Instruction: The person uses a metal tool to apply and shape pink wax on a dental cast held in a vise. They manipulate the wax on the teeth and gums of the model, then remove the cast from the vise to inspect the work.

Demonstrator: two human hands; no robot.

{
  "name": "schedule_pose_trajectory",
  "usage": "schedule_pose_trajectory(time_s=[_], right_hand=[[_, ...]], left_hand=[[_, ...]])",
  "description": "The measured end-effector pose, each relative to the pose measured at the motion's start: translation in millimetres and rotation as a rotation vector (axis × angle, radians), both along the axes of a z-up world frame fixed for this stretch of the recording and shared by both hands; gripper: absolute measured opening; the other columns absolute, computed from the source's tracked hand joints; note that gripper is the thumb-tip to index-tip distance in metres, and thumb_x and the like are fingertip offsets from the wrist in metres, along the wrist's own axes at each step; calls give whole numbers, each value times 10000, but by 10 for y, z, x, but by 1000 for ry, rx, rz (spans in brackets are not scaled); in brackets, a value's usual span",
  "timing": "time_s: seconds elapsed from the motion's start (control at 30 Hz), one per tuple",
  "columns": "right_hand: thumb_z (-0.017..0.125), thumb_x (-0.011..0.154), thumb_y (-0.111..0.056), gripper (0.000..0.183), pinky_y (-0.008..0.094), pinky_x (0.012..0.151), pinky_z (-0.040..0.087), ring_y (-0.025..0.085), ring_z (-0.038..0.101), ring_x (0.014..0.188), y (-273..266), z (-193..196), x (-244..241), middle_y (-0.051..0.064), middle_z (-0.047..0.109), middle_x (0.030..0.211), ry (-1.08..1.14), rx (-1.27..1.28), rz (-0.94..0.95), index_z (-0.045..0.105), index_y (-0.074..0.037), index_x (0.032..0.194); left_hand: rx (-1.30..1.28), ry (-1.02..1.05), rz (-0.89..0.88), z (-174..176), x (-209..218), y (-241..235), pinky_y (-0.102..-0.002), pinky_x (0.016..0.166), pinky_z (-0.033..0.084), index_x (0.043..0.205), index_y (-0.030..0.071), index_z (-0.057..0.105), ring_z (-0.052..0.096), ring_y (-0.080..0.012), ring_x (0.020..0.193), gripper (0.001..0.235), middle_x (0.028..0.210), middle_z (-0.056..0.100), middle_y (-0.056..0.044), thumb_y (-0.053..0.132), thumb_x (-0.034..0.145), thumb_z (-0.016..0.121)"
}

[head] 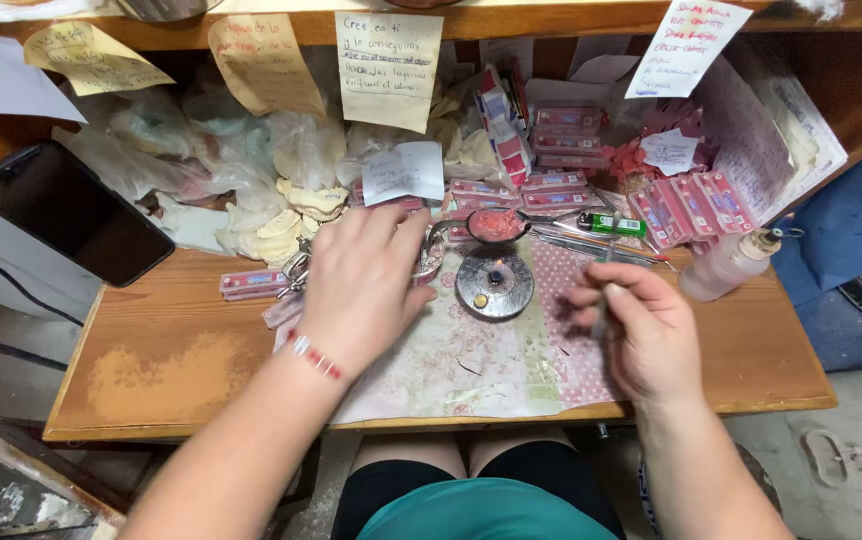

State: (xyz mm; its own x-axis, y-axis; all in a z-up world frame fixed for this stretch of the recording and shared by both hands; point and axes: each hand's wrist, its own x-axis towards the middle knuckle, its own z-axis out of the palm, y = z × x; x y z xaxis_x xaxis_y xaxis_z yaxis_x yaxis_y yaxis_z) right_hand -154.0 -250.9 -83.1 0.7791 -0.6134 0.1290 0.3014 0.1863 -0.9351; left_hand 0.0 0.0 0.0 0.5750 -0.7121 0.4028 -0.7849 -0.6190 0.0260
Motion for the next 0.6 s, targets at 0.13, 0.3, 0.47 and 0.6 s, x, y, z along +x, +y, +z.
schedule_pose_trajectory(time_s=[0.13,0.3,0.47,0.6], right_hand=[[681,861,82,385,387,932,633,295,740,1128,171,54,136,233,732,1254,6,-34,50,604,39,1236],[979,652,-82,651,362,1030,559,258,670,1219,264,-43,184,216,690,1347,316,-424,-2,553,-22,1140],[949,692,-438,608,413,1018,536,208,713,1181,202,-107,188,-64,742,1326,642,-812,-29,548,-229,1099],[930,722,-425,554,365,924,570,190,747,1096,151,-246,222,-76,760,1285,629,-855,-79,560,-234,1087]], left_hand=[[254,18,55,-142,341,-366,-440,937,391,1431,168,584,534,-258,1138,1018,1214,641,-54,498,552,978],[411,134,94,-56,396,-463,-416,942,371,1288,148,682,584,-265,1127,821,1188,685,-64,534,616,954],[366,160,53,-156,484,-411,-408,951,395,1235,156,694,639,-269,1103,686,1155,696,-55,490,671,895],[406,266,20,11,481,-371,-409,999,405,1296,155,676,650,-295,1156,803,1221,701,-74,443,600,954]])
